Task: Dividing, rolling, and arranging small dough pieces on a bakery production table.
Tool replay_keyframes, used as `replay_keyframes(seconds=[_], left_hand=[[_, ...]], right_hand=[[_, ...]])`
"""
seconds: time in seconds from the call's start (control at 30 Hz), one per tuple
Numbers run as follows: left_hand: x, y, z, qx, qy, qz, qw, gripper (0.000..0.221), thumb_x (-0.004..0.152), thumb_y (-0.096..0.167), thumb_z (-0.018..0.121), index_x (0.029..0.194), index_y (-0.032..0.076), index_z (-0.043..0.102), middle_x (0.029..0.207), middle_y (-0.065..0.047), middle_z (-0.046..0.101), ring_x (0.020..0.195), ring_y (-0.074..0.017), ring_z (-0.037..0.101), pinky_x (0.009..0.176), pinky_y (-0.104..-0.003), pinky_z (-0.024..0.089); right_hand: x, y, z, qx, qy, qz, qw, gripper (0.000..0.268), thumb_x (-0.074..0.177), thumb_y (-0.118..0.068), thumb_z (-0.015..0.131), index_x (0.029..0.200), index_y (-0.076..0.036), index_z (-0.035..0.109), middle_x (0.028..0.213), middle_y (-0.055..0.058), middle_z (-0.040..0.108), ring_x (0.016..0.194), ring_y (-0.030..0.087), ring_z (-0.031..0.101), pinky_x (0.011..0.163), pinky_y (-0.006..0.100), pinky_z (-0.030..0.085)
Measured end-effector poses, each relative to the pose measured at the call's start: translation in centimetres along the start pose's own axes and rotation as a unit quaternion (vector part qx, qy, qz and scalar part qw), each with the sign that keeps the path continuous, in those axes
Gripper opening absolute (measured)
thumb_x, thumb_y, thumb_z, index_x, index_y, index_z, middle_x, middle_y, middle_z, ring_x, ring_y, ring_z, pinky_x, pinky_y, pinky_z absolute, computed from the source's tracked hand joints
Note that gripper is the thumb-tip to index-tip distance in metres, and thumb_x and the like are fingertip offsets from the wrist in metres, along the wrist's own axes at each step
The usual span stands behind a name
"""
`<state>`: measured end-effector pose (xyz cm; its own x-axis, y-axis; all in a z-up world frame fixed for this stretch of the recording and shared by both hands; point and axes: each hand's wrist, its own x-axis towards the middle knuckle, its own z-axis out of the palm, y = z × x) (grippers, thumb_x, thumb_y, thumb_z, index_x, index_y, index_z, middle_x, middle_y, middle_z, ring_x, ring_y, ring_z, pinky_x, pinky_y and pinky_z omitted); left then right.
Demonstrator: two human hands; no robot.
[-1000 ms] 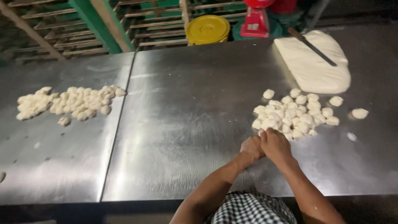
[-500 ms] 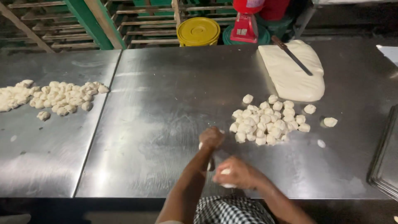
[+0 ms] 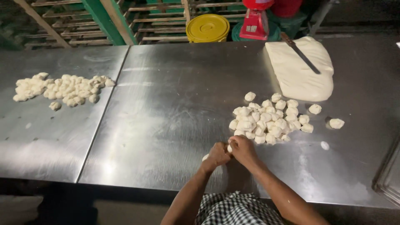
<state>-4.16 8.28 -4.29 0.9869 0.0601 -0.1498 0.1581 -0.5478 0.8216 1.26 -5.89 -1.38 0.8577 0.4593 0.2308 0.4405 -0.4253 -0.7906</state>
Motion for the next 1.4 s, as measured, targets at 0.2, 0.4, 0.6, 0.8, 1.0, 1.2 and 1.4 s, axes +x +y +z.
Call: replay_keyframes(seconds=[0.2,0.4,0.6,0.8,1.0,1.2,1.4], left_hand=[[1.0,2.4,1.3,0.195,0.034,0.013,0.980,0.027,0.076,0.021,0.069,0.096,0.005,0.075,0.095,-0.021,0.075,0.095,-0.0407,0.072,0.083,-0.051,0.058],[0.0,8.1,0.9,0.211,0.027,-0.036,0.976,0.036,0.094,0.036,0.059,0.102,0.006,0.076,0.101,-0.020,0.075,0.096,-0.0398,0.073,0.085,-0.050,0.058],[2.5,1.1,-1.2,0.277,0.058,-0.115,0.952,0.027,0.083,0.032,0.065,0.091,0.013,0.082,0.098,-0.011,0.079,0.094,-0.0287,0.078,0.080,-0.043,0.062],[8.3,-8.3,5.0,0.427,0.125,0.004,0.896,0.055,0.086,0.045,0.058,0.114,0.000,0.047,0.101,-0.012,0.053,0.087,-0.0241,0.055,0.071,-0.032,0.044],[3.5,-4.8,3.5,0.061,0.245,0.200,0.947,0.076,0.062,0.033,0.080,0.124,-0.006,0.061,0.116,-0.025,0.065,0.109,-0.0473,0.063,0.089,-0.048,0.055],[0.5,-0.4,0.1,0.007,0.005,-0.072,0.997,0.054,0.077,0.053,0.069,0.104,0.007,0.079,0.101,-0.023,0.078,0.096,-0.0398,0.075,0.083,-0.049,0.059],[0.8,0.8,0.7,0.109,-0.021,-0.023,0.994,0.048,0.087,0.047,0.060,0.106,0.006,0.079,0.108,-0.020,0.079,0.104,-0.0368,0.076,0.086,-0.047,0.060]], right_hand=[[1.6,0.3,0.2,-0.159,0.031,-0.053,0.985,0.029,0.098,-0.028,0.063,0.085,-0.002,0.068,0.090,0.022,0.072,0.088,0.043,0.067,0.078,0.051,0.052],[2.6,3.6,-1.9,-0.033,-0.055,0.131,0.989,0.041,0.097,-0.036,0.068,0.079,0.001,0.066,0.068,0.019,0.064,0.065,0.030,0.060,0.060,0.043,0.049],[0.6,-1.4,-4.1,0.052,-0.308,0.177,0.933,0.032,0.093,-0.032,0.063,0.077,-0.006,0.072,0.066,-0.001,0.065,0.065,0.009,0.052,0.062,0.031,0.045],[3.5,8.2,-2.0,-0.037,-0.091,-0.031,0.995,0.046,0.107,-0.040,0.059,0.123,0.002,0.063,0.099,0.017,0.069,0.091,0.031,0.067,0.082,0.041,0.050],[2.0,6.4,1.9,-0.183,-0.104,0.025,0.977,0.046,0.090,-0.036,0.071,0.129,-0.012,0.073,0.106,0.024,0.073,0.100,0.042,0.067,0.087,0.048,0.052],[2.2,4.2,0.3,-0.121,-0.158,0.082,0.977,0.045,0.089,-0.034,0.065,0.130,-0.017,0.072,0.102,0.018,0.078,0.091,0.034,0.070,0.089,0.045,0.056],[3.9,9.4,1.9,-0.294,-0.109,0.018,0.949,0.044,0.112,-0.044,0.056,0.114,-0.005,0.076,0.110,0.025,0.073,0.110,0.044,0.067,0.097,0.048,0.049]])
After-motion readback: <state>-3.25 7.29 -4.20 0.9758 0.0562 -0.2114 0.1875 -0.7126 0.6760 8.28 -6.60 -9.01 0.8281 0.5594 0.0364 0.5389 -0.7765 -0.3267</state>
